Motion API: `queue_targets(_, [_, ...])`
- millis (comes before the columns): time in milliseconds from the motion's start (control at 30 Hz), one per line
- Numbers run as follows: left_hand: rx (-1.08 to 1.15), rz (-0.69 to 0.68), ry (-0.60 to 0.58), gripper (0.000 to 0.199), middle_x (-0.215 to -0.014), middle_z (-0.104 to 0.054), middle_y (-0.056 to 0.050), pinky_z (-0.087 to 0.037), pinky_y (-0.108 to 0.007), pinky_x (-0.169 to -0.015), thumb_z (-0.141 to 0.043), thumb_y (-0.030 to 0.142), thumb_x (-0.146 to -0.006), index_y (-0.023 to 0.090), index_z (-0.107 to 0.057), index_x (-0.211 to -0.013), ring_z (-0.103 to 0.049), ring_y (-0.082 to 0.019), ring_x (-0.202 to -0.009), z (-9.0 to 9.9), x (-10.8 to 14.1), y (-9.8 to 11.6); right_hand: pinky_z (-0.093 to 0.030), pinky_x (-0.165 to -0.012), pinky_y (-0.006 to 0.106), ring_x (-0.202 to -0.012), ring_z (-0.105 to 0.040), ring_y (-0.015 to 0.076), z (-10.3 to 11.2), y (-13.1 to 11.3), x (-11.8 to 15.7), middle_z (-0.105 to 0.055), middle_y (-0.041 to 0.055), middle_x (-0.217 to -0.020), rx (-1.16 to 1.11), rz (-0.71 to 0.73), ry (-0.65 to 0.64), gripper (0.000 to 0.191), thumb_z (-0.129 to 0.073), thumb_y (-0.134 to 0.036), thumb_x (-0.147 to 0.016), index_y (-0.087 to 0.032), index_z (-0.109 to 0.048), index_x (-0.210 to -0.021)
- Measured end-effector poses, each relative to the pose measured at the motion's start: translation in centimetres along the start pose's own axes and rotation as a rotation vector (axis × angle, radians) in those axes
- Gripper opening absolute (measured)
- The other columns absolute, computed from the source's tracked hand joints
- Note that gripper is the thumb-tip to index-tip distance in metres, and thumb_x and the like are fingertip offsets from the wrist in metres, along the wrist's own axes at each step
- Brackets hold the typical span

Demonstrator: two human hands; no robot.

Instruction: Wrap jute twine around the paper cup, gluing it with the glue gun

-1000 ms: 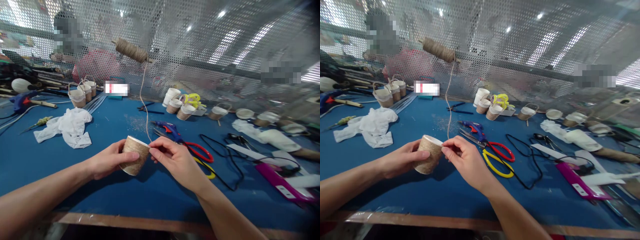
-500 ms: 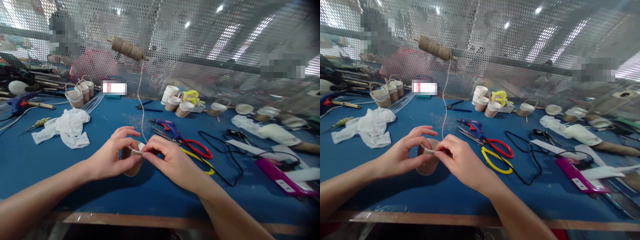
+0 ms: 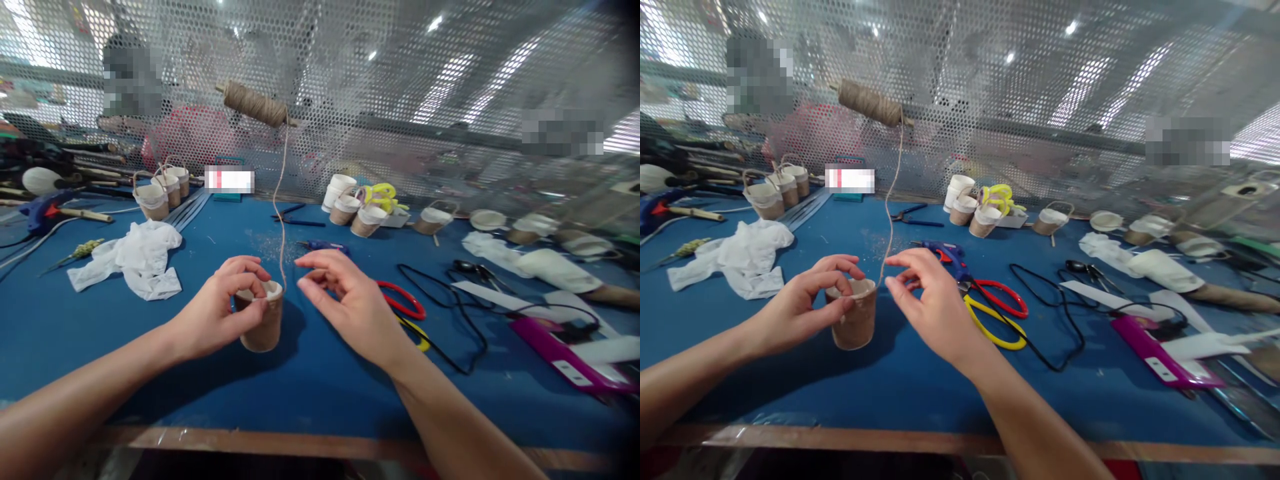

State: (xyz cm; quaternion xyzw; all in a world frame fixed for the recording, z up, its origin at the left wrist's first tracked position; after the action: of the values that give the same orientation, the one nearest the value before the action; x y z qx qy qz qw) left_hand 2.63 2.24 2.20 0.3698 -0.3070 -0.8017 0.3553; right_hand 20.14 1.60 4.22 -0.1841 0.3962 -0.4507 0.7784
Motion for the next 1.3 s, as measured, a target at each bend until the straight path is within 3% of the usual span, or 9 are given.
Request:
queue_targets(133, [0.070,0.139,-0.011,0.010,-0.100,-0.059,-0.010,-0.032,-0.043,-0.098,-0.050,0.020,-0.077,0.017,-0.053,-0.067,-0.046,-0.024,-0.114,0.7,0.0,-0.8,-0.050,-0.078,0.026,-0.085,-0.060,0.0135,2.3,2.5,-1.6,-0.060,0.0073,-0.106,0.419,-0.319,0.009,0.021,-0.051,-0.024,-0.086,-0.015,-0.057,-0.105])
queue_targets(300, [0.172,0.243,-0.111,0.016,-0.106,-0.058,-0.012,-0.037,-0.042,-0.093,-0.050,0.028,-0.078,0.016,-0.054,-0.069,-0.049,-0.026,-0.112,1.4,-0.2,-1.3,-0.046,-0.085,0.040,-0.094,-0.059,0.0207,5.0,7.1,-3.6,-0.061,0.0112,-0.105,0.675,-0.603,-0.114,0.026,-0.053,-0.026,-0.087,-0.010,-0.057,-0.107])
queue_targets(467, [0.181,0.198,-0.150,0.015,-0.107,-0.057,-0.011,-0.037,-0.040,-0.094,-0.051,0.027,-0.078,0.016,-0.055,-0.070,-0.048,-0.026,-0.114,1.3,0.0,-0.8,-0.049,-0.078,0.039,-0.095,-0.058,0.0195,4.2,11.0,-4.0,-0.057,0.0075,-0.113,0.723,-0.773,-0.322,0.028,-0.053,-0.030,-0.087,-0.017,-0.055,-0.112])
queue_targets(700, [0.154,0.139,-0.153,0.016,-0.110,-0.056,-0.010,-0.033,-0.043,-0.099,-0.050,0.028,-0.080,0.017,-0.056,-0.071,-0.042,-0.025,-0.120,1.4,0.1,-0.5,-0.049,-0.079,0.040,-0.097,-0.058,0.0205,3.5,13.3,-5.1,-0.056,0.0081,-0.115,0.587,-0.844,-0.265,0.030,-0.054,-0.029,-0.087,-0.016,-0.054,-0.114])
queue_targets(867, [0.206,0.193,-0.146,0.015,-0.108,-0.061,-0.012,-0.037,-0.043,-0.096,-0.053,0.029,-0.079,0.016,-0.058,-0.073,-0.050,-0.027,-0.113,1.6,-0.2,-1.5,-0.050,-0.075,0.038,-0.091,-0.059,0.0188,4.0,11.3,-4.6,-0.057,0.0072,-0.111,0.302,-0.773,-0.073,0.030,-0.053,-0.030,-0.087,-0.015,-0.053,-0.113])
queue_targets(967, [0.263,0.233,-0.109,0.015,-0.104,-0.063,-0.011,-0.039,-0.042,-0.094,-0.056,0.030,-0.077,0.016,-0.059,-0.071,-0.052,-0.026,-0.111,1.6,-0.3,-2.2,-0.050,-0.066,0.029,-0.073,-0.059,0.0128,4.3,8.5,-3.3,-0.060,0.0049,-0.093,0.057,-0.681,-0.007,0.024,-0.051,-0.025,-0.087,-0.013,-0.052,-0.107])
queue_targets(1100, [0.377,0.327,-0.042,0.015,-0.097,-0.064,-0.009,-0.040,-0.039,-0.092,-0.060,0.029,-0.074,0.015,-0.059,-0.067,-0.055,-0.024,-0.104,1.5,-0.5,-2.8,-0.044,-0.049,0.023,-0.051,-0.051,0.0091,3.9,4.9,-1.0,-0.055,-0.0007,-0.061,-0.216,-0.597,-0.127,0.019,-0.055,-0.033,-0.081,-0.014,-0.055,-0.079])
queue_targets(1200, [0.497,0.392,0.032,0.014,-0.095,-0.063,-0.007,-0.042,-0.035,-0.086,-0.061,0.027,-0.073,0.015,-0.058,-0.067,-0.057,-0.020,-0.093,1.3,-0.5,-3.1,-0.040,-0.044,0.020,-0.048,-0.048,0.0080,3.1,3.0,0.4,-0.054,-0.0029,-0.055,-0.337,-0.508,-0.236,0.018,-0.058,-0.032,-0.079,-0.014,-0.058,-0.081])
queue_targets(1300, [0.545,0.416,0.076,0.013,-0.095,-0.062,-0.005,-0.042,-0.032,-0.082,-0.060,0.025,-0.074,0.015,-0.056,-0.067,-0.057,-0.017,-0.087,1.0,-0.4,-3.2,-0.040,-0.044,0.019,-0.046,-0.048,0.0075,2.5,2.2,1.2,-0.055,-0.0026,-0.053,-0.298,-0.455,-0.285,0.019,-0.056,-0.032,-0.081,-0.013,-0.061,-0.080])
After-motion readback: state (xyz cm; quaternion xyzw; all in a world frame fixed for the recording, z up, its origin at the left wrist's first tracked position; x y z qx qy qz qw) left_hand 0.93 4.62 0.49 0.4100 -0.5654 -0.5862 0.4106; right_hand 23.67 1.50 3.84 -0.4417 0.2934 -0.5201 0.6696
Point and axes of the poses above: each hand's wrist, its own x-axis away from the middle knuckle, its own z-axis out of the back of the hand, y = z × x, the point moved 3 cm from there along -x, towards the middle knuckle
